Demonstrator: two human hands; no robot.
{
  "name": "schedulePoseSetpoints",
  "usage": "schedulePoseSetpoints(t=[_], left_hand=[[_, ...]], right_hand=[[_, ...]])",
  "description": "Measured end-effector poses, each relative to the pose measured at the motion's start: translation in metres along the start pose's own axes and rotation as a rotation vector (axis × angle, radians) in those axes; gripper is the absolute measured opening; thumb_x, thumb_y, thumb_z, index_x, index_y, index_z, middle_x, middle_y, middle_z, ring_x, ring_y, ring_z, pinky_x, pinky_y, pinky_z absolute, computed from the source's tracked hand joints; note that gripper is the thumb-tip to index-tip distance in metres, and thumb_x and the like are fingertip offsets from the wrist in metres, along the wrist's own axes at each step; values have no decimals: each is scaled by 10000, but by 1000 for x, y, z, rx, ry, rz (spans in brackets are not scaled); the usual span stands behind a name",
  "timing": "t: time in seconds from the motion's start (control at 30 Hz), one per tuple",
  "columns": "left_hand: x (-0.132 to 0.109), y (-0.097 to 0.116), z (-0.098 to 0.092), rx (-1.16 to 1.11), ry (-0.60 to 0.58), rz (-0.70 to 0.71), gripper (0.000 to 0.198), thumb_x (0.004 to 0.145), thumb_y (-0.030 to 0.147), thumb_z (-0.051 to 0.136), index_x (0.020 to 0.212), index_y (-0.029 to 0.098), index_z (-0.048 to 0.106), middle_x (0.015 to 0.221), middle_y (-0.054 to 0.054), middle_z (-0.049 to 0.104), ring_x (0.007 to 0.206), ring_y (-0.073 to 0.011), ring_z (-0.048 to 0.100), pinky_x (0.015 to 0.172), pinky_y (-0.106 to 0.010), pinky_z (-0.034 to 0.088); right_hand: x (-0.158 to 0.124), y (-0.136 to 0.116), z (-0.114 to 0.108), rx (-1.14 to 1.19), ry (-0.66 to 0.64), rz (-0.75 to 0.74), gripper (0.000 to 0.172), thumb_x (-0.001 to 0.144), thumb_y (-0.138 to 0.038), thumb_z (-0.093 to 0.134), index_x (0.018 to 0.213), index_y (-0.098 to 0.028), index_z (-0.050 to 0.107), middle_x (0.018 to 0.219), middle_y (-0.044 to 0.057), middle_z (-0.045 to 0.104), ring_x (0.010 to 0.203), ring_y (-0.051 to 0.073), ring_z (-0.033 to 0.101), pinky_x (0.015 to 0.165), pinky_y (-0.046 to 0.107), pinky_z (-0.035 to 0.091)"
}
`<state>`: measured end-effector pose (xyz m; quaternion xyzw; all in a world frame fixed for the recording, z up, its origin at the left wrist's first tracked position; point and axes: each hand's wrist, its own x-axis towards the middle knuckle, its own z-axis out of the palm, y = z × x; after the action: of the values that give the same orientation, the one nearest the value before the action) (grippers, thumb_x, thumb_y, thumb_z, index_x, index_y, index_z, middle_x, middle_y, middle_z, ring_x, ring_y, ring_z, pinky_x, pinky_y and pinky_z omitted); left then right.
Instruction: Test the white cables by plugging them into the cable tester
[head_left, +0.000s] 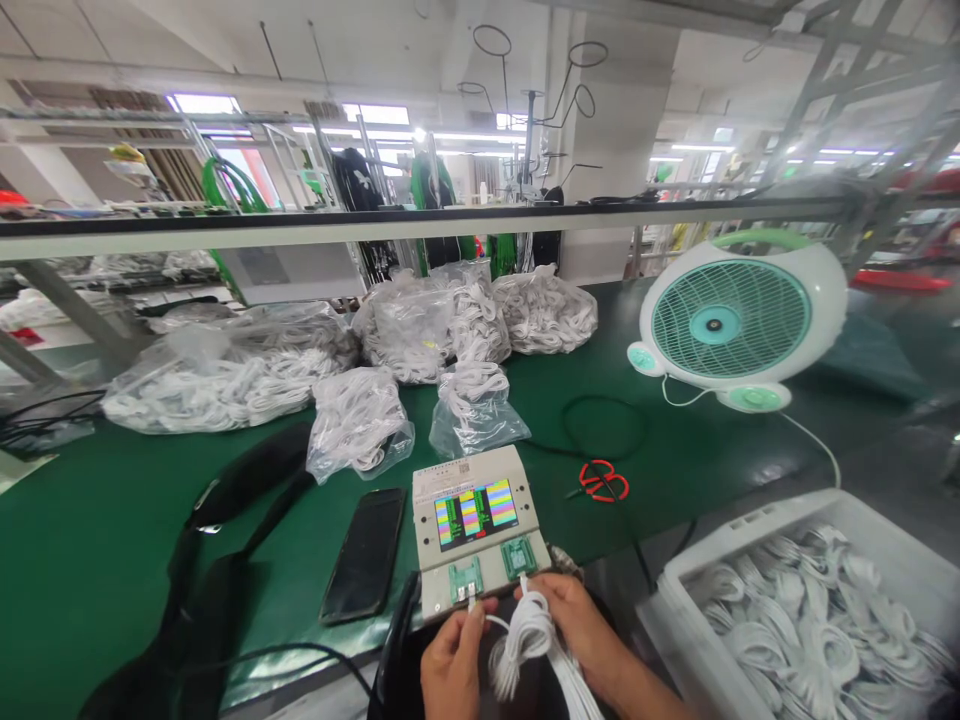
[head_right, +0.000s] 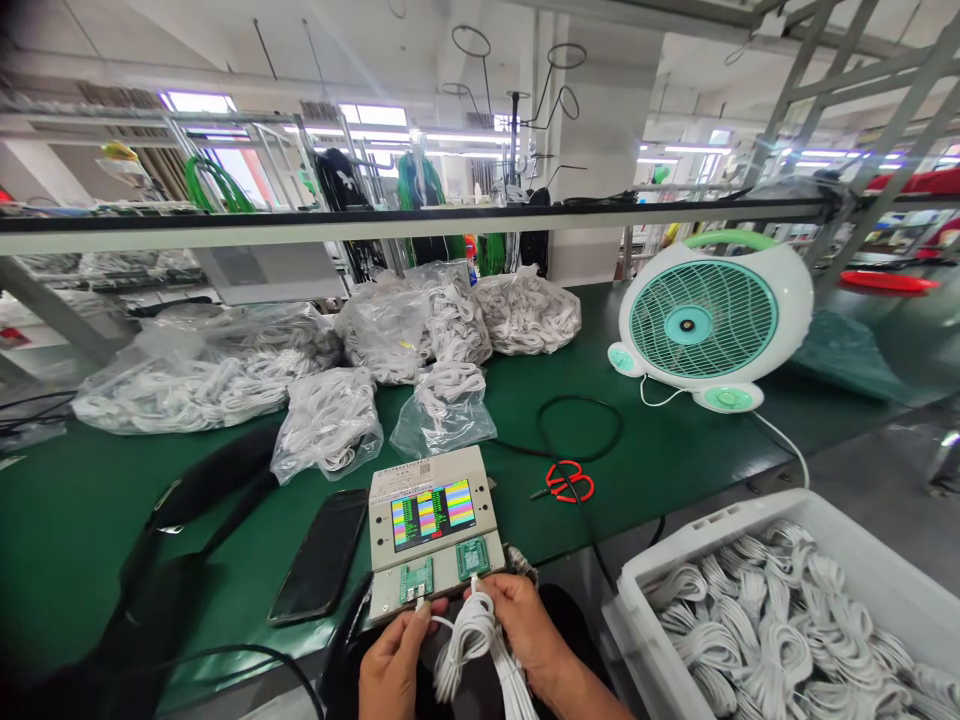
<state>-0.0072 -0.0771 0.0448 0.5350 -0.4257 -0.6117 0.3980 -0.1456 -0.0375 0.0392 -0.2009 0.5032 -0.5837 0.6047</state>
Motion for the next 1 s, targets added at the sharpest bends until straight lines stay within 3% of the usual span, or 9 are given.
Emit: schedulePoseSetpoints(t=[0.1, 0.3, 0.47, 0.67, 0.83, 1.0], left_hand=[[0, 0, 0, 84, -16, 62, 526, 603, 575, 640, 751, 70, 647, 841, -69, 625, 827, -130, 486, 784, -196, 333], [0, -2, 1, -40, 6, -36, 532, 582, 574, 654, 778, 79, 657, 783, -53, 598, 759, -117, 489, 683, -178, 347], [-2, 3, -1, 87, -28, 66, 558, 599, 594, 635, 768, 63, 652, 819, -64, 615, 807, -117, 478, 750, -173, 340], [5, -3, 1, -77, 7, -80, 579, 511, 598, 698, 718, 62, 630, 818, -84, 621, 800, -136, 514, 744, -193, 385], [5, -7, 3, 4, 41, 23, 561, 583, 615, 641, 650, 61, 586, 786, -84, 619, 774, -127, 499, 730, -198, 371], [3, -4, 3, 81, 1, 45, 612, 599, 652, 599, 729, 55, 635, 759, -74, 610, 757, -123, 491, 720, -192, 365]], right_hand=[[1, 2, -1, 11, 14, 7, 599, 576, -547, 689, 840, -17, 601, 718, 46, 530, 603, 21, 438, 565, 124, 324], [4, 5, -2, 17, 1, 5, 632, 559, -564, 694, 850, -11, 599, 690, 37, 516, 579, 17, 422, 547, 126, 298], [3, 4, -1, 5, 26, 1, 655, 533, -586, 700, 836, -12, 610, 702, 46, 529, 590, 20, 430, 563, 131, 310], [4, 6, -2, -8, 26, 8, 638, 541, -583, 696, 834, -21, 614, 691, 46, 534, 583, 20, 420, 555, 128, 306], [4, 7, -1, 17, 3, 1, 622, 582, -573, 677, 842, -15, 584, 696, 38, 514, 578, 12, 412, 541, 125, 296], [2, 5, 3, 55, 12, 17, 584, 588, -524, 689, 854, -21, 558, 698, 38, 518, 579, 20, 432, 545, 130, 319]])
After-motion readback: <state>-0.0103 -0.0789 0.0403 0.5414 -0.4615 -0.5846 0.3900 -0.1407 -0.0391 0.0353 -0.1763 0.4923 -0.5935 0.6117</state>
